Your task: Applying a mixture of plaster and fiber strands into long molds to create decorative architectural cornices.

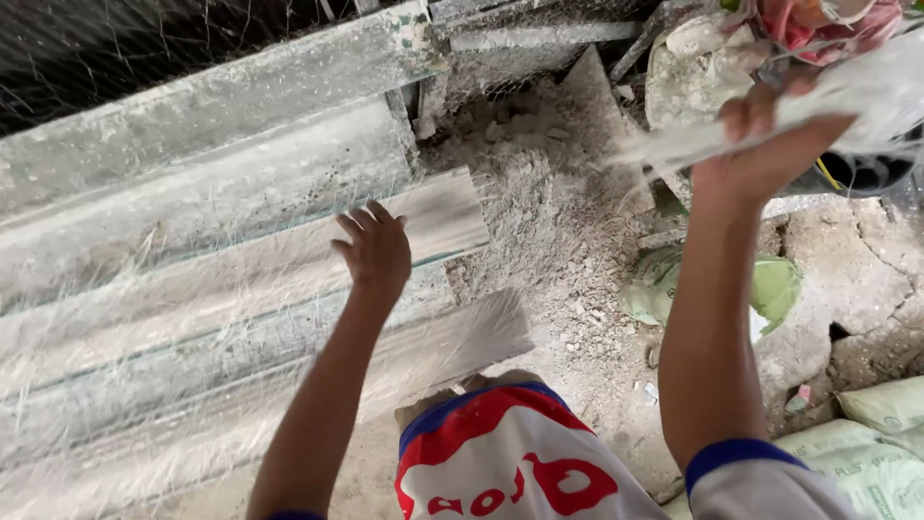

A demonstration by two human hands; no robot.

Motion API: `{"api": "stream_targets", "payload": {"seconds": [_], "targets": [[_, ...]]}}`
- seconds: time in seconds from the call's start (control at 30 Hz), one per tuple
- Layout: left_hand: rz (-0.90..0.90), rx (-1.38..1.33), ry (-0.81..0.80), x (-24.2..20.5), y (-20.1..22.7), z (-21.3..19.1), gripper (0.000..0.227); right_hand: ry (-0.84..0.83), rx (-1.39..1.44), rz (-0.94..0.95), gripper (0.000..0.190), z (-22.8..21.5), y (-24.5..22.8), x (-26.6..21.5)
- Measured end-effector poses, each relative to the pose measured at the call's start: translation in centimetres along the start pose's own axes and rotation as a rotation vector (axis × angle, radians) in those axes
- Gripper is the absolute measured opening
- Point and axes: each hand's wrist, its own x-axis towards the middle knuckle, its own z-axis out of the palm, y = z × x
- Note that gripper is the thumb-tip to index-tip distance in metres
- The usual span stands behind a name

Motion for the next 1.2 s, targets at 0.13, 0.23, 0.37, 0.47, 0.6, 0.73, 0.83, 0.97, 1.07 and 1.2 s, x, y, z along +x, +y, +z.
{"api": "stream_targets", "payload": {"seconds": [0.13, 0.23, 0.37, 0.47, 0.6, 0.73, 0.83, 0.97, 1.07, 1.2], "targets": [[0.177, -0.352, 0.261, -3.1, 4.3, -9.5, 0.053, 0.016, 0.015, 0.163, 0.061, 1.2, 4.6, -9.0], [0.268, -0.953, 0.094, -4.1, 6.2, -12.1, 0.044, -0.225, 0.169, 0.271, 0.05, 4.8, 6.5, -12.7], [0.159, -0.991, 0.0, -4.2, 3.3, -10.0, 0.03, -0.37, 0.262, 0.193, 0.049, 7.6, 5.1, -9.5], [0.184, -0.607, 0.121, -3.8, 0.6, -9.1, 0.029, -0.084, -0.006, 0.024, 0.059, 1.7, 1.4, -2.3], [0.219, -0.312, 0.009, -2.8, -2.4, -0.9, 0.031, -0.092, 0.008, 0.006, 0.063, -5.0, -0.4, 1.0], [0.108, 0.039, -0.073, -2.4, -1.8, -3.7, 0.047, 0.024, 0.007, 0.058, 0.054, -0.1, 0.9, -5.1], [0.173, -0.535, 0.043, -4.1, 2.3, -10.1, 0.051, 0.041, 0.028, 0.208, 0.055, 3.1, 4.2, -11.7], [0.183, -1.0, -0.254, -5.4, 7.1, -12.4, 0.034, -0.209, 0.194, 0.326, 0.063, 4.9, 6.6, -14.2], [0.298, -1.112, 0.167, -5.4, 4.1, -7.9, 0.024, -0.164, 0.174, 0.235, 0.074, 5.1, 3.2, -10.1], [0.27, -0.586, 0.186, -3.6, 1.1, -3.7, 0.027, -0.143, 0.029, 0.0, 0.064, -1.5, -2.5, -0.3]]}}
